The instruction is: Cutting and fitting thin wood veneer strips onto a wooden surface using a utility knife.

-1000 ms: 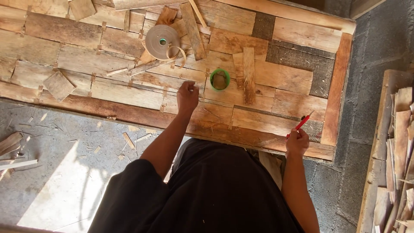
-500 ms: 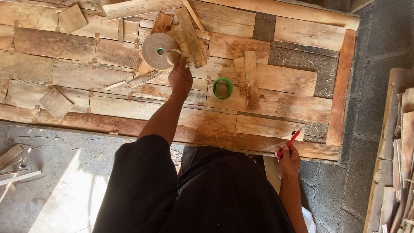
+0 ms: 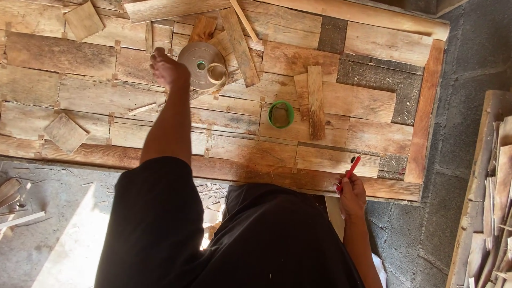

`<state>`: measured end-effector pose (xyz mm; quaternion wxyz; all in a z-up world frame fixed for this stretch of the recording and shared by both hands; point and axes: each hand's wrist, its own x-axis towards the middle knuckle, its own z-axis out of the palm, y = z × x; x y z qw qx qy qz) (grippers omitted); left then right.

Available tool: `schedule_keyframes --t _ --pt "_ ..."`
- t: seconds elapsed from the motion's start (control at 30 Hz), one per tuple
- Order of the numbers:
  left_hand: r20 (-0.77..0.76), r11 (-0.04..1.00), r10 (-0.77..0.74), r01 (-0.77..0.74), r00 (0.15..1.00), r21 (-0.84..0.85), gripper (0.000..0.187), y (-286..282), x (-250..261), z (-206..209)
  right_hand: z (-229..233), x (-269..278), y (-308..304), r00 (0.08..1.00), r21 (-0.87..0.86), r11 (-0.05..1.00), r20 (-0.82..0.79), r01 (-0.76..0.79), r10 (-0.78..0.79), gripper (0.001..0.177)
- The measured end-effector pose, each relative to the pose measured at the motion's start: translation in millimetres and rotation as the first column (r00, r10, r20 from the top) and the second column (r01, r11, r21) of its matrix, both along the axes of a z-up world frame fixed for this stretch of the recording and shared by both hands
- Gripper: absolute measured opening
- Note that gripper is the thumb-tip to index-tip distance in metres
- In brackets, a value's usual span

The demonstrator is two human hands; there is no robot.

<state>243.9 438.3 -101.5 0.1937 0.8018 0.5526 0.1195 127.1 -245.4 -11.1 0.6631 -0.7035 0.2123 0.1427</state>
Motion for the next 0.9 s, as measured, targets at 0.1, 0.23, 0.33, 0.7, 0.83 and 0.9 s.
schedule_keyframes --t 0.1,0.23,0.33,0.7,0.83,0.9 --pt "0.084 0.968 -0.071 0.089 0.994 -0.236 0.026 20.7 -19.8 -8.6 2.1 -2.7 6.7 1.000 0.001 1.000 -0.011 0.007 -0.007 0.024" --pt "0.339 0.931 -0.107 0.214 0.935 -0.295 0.022 27.5 -33.0 -19.7 5.0 -4.3 17.1 0.998 -0.010 1.000 -0.057 -0.013 0.012 0.024" --pt "0.473 0.925 -0.122 0.272 0.873 -0.264 0.023 34.4 -39.7 -31.2 3.2 0.9 24.9 0.998 -0.030 0.999 -0.054 -0.033 0.032 0.025" --pt "0.093 0.713 -0.700 0.685 0.708 0.150 0.018 -36.0 -137.5 62.7 22.8 11.2 56.3 0.993 -0.095 0.991 -0.076 -0.098 0.091 0.028" --pt "-0.039 0.583 -0.777 0.741 0.629 0.333 0.009 -46.6 -158.0 57.2 14.3 12.1 60.6 0.990 -0.091 0.988 -0.080 -0.127 0.120 0.029" --pt "-0.076 0.569 -0.774 0.744 0.628 0.351 0.006 -48.6 -162.5 54.4 16.4 13.6 66.8 0.983 -0.104 0.978 -0.058 -0.179 0.174 0.028"
